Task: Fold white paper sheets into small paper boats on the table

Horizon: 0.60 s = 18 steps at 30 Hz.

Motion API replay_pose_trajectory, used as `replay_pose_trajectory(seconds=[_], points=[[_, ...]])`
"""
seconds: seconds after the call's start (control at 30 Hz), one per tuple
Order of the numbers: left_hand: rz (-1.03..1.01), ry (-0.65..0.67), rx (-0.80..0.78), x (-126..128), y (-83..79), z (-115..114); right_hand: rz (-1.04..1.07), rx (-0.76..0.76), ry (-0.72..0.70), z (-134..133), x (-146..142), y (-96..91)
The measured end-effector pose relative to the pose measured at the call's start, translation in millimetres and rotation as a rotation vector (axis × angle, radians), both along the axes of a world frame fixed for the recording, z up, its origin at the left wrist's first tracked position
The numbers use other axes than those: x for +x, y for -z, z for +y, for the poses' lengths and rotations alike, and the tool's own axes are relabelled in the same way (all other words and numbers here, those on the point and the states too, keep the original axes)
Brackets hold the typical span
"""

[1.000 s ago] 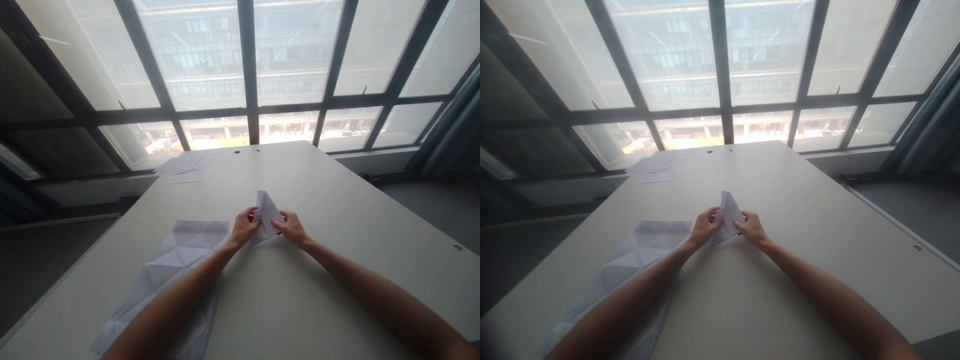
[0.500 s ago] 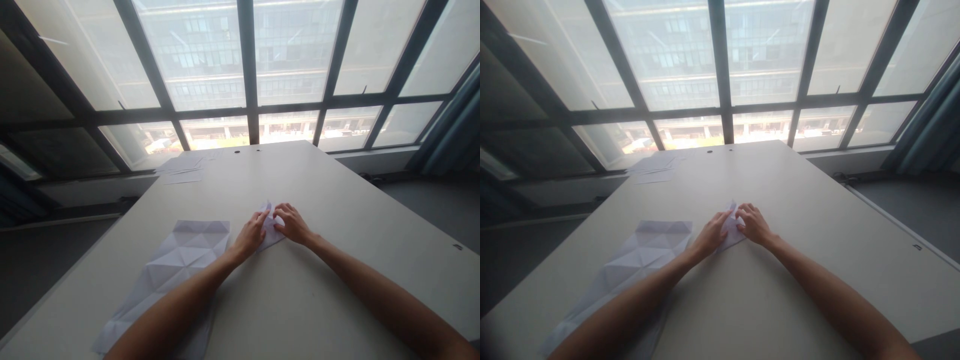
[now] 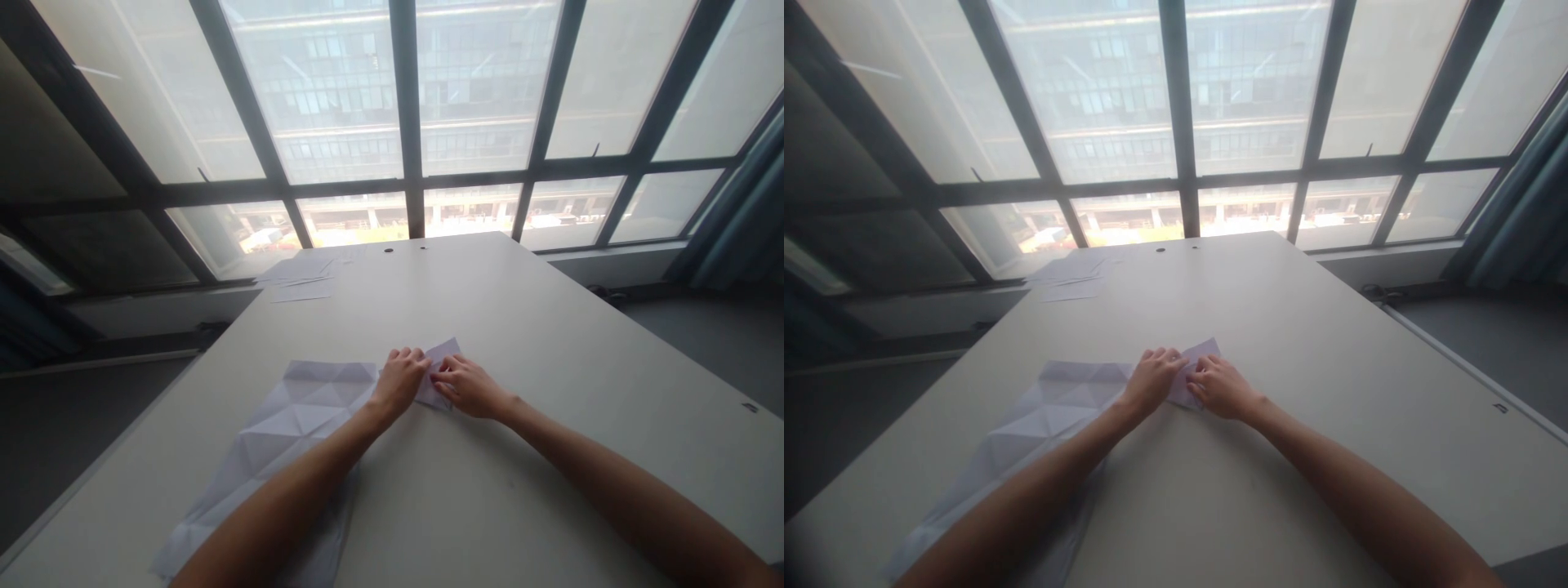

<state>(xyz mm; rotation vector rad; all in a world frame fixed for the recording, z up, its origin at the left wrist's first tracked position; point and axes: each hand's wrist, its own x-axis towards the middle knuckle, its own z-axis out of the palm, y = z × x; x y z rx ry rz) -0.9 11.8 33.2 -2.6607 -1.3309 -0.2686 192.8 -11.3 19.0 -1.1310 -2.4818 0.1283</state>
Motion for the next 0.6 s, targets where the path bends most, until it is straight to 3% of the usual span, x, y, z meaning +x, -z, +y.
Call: replay_pose_trajectory(seconds=[0.27,0.47,0.6], points=[[-0.080,0.016,-0.070,-1.6,4.5,-8.9,0.074,0.037,0.001,7.0,3.3,11.4],[-0.031,0.040,-0.116,7.5,14.7,-22.0,0.166,0.181,0.254,8.0,3.9,6.2],[0.021,0.068,-0.104,12.6,25.5,-21.8,-0.003,0.114,0.124,13.2,6.3,14.3]])
